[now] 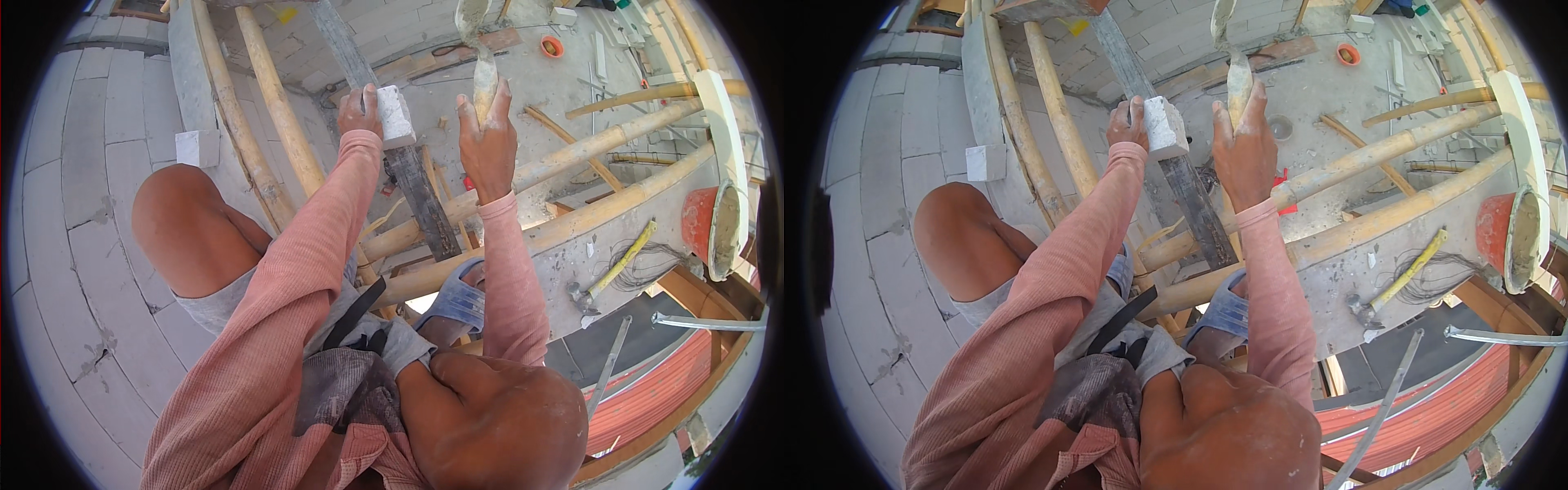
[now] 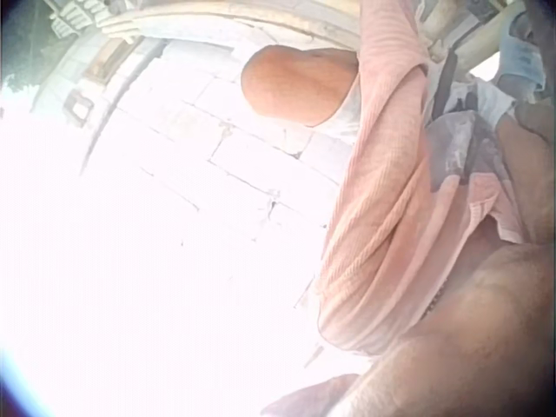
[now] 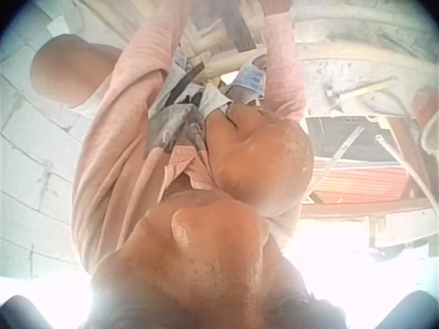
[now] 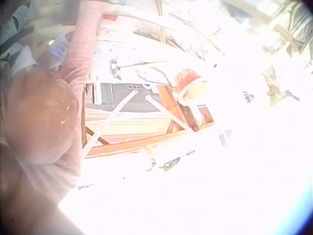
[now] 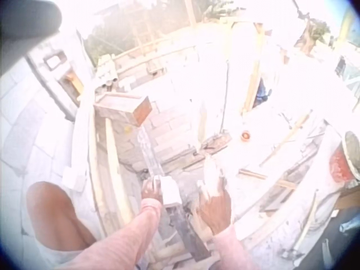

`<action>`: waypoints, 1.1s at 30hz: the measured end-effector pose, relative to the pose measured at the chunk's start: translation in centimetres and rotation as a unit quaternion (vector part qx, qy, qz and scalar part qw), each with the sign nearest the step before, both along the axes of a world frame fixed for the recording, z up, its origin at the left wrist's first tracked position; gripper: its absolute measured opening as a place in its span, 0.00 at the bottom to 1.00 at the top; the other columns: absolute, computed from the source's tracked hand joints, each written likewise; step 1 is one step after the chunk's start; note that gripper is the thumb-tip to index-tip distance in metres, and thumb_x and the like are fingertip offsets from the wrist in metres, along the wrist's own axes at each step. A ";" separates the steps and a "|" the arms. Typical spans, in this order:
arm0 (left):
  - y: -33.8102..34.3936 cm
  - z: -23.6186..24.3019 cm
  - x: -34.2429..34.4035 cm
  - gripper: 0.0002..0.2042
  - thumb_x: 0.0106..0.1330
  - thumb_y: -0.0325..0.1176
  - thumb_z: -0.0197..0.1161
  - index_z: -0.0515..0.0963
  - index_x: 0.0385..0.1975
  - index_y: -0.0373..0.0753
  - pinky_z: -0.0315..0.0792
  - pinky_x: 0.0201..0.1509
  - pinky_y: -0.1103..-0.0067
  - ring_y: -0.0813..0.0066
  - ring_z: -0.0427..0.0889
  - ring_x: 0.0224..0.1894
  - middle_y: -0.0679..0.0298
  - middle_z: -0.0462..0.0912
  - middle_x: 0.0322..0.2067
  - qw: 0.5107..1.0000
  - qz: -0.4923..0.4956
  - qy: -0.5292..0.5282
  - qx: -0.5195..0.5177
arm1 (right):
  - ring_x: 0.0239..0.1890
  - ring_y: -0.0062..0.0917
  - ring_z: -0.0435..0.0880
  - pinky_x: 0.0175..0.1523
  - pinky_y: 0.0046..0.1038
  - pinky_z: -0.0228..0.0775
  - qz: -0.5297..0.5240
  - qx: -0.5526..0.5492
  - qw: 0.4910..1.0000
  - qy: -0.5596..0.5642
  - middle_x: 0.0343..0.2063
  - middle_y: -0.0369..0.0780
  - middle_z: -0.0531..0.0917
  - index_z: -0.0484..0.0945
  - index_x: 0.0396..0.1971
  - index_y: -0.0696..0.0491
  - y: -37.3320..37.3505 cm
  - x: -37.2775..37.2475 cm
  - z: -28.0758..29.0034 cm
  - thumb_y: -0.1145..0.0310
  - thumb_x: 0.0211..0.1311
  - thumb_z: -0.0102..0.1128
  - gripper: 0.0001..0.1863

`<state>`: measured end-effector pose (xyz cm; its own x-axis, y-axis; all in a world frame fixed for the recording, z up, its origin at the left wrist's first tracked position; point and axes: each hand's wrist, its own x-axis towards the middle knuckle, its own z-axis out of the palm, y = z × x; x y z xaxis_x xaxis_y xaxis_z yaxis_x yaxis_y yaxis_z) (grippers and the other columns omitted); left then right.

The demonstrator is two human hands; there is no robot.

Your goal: The person receives a block from another person, applies mortar from a bucket to the block and wall using a trowel, positions the block onto the wall structure, and removes excess mortar.

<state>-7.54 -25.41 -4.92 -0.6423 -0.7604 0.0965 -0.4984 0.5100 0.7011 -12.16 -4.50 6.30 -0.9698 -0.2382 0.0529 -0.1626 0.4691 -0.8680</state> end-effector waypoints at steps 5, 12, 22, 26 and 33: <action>0.8 0.6 -0.4 0.21 0.73 0.51 0.52 0.81 0.42 0.37 0.71 0.52 0.61 0.45 0.78 0.47 0.48 0.80 0.43 1.000 -0.001 -0.001 -0.030 | 0.49 0.57 0.80 0.51 0.49 0.74 0.010 0.007 0.996 0.091 0.49 0.61 0.78 0.53 0.69 0.57 -0.8 4.4 -7.4 0.64 0.69 0.54 0.34; 0.3 0.6 -0.3 0.20 0.73 0.50 0.53 0.81 0.42 0.37 0.72 0.51 0.61 0.44 0.79 0.46 0.48 0.80 0.42 0.999 0.011 0.016 -0.026 | 0.46 0.56 0.82 0.48 0.48 0.75 0.071 0.155 0.981 -0.091 0.46 0.60 0.81 0.55 0.68 0.60 2.7 1.9 -5.2 0.61 0.67 0.56 0.35; 0.6 0.2 0.0 0.20 0.73 0.52 0.52 0.80 0.45 0.42 0.72 0.54 0.62 0.48 0.79 0.48 0.51 0.81 0.45 1.000 -0.006 -0.012 0.011 | 0.52 0.54 0.80 0.52 0.44 0.75 0.100 0.088 0.991 0.011 0.54 0.63 0.76 0.58 0.67 0.63 4.4 9.0 -3.1 0.66 0.68 0.56 0.32; 0.5 0.2 -0.3 0.20 0.73 0.50 0.52 0.80 0.43 0.39 0.72 0.51 0.60 0.44 0.78 0.47 0.48 0.79 0.43 1.000 0.001 0.012 -0.016 | 0.54 0.55 0.78 0.54 0.43 0.74 0.101 0.143 0.981 -0.083 0.55 0.62 0.75 0.57 0.68 0.60 5.0 7.6 -0.9 0.66 0.68 0.57 0.33; 0.4 0.2 -0.1 0.19 0.73 0.50 0.53 0.80 0.44 0.39 0.72 0.51 0.61 0.44 0.79 0.47 0.48 0.80 0.43 1.000 -0.008 0.008 -0.004 | 0.60 0.54 0.74 0.57 0.41 0.73 -0.073 -0.073 0.991 0.088 0.60 0.62 0.69 0.52 0.70 0.61 2.5 6.0 2.4 0.70 0.68 0.57 0.35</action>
<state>-7.67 -24.97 -4.68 -0.6529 -0.7491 0.1120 -0.4793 0.5231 0.7047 -6.17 -2.02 8.73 -0.9660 -0.0732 0.2479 -0.2571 0.3698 -0.8928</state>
